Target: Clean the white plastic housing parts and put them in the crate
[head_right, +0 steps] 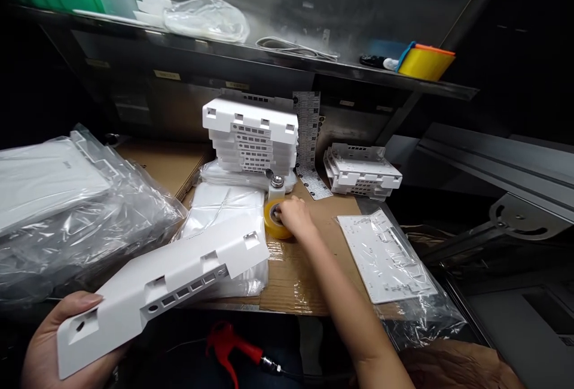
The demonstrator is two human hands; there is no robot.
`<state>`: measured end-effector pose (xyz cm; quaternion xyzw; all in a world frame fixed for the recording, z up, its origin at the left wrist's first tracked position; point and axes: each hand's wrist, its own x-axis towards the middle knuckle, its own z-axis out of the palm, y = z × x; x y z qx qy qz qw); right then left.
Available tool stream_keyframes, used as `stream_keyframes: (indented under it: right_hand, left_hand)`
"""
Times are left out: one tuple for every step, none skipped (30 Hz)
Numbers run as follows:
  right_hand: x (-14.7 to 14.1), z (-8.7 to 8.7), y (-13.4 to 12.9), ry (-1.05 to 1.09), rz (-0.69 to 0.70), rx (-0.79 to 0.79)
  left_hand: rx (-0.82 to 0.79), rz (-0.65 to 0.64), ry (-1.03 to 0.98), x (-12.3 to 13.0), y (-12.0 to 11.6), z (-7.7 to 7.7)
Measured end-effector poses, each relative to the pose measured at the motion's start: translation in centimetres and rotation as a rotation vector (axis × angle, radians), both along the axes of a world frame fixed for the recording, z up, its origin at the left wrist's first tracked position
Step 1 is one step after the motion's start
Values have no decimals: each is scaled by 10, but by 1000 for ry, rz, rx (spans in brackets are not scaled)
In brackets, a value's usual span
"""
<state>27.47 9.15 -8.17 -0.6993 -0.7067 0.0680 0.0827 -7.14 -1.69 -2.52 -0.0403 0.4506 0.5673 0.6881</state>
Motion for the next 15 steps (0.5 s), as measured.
stream_keyframes:
  right_hand:
    - [-3,-1,0,-22,-4,-16]
    - [-5,-2,-1,-38,-7,-25]
    - [-6,-1,-4,-45,-7,-28]
    - [-7,1,-7,-45,-2,-24]
    - [-6,5,-10,-38,6,-11]
    - [-5,10,-13,-26,12,13]
    - [-3,16,-14,-11,13,46]
    - [-1,23,-14,4,6,85]
    - [1,31,-13,15,-10,125]
    - [4,38,-9,21,-30,161]
    - [6,45,-4,21,-53,190]
    - [8,51,2,18,-75,209]
    - [10,56,10,12,-95,218]
    - [11,60,18,4,-108,220]
    - [12,62,25,-4,-115,215]
  left_hand:
    - [-21,22,52,0,0,0]
    - [-30,42,87,0,0,0]
    - [-27,55,99,0,1,0]
    - [-25,68,103,-1,1,0]
    - [-30,80,104,-1,2,-1]
    - [-38,90,98,0,2,-1]
    - [-55,100,88,1,3,-1]
    - [-74,110,76,2,3,0]
    - [-93,124,64,4,3,1]
    - [-108,141,56,6,3,3]
    - [-120,156,48,8,3,5]
    - [-127,169,43,10,3,7]
    - [-134,180,40,11,2,9]
    - [-139,186,35,13,1,10]
    - [-147,189,30,13,1,11]
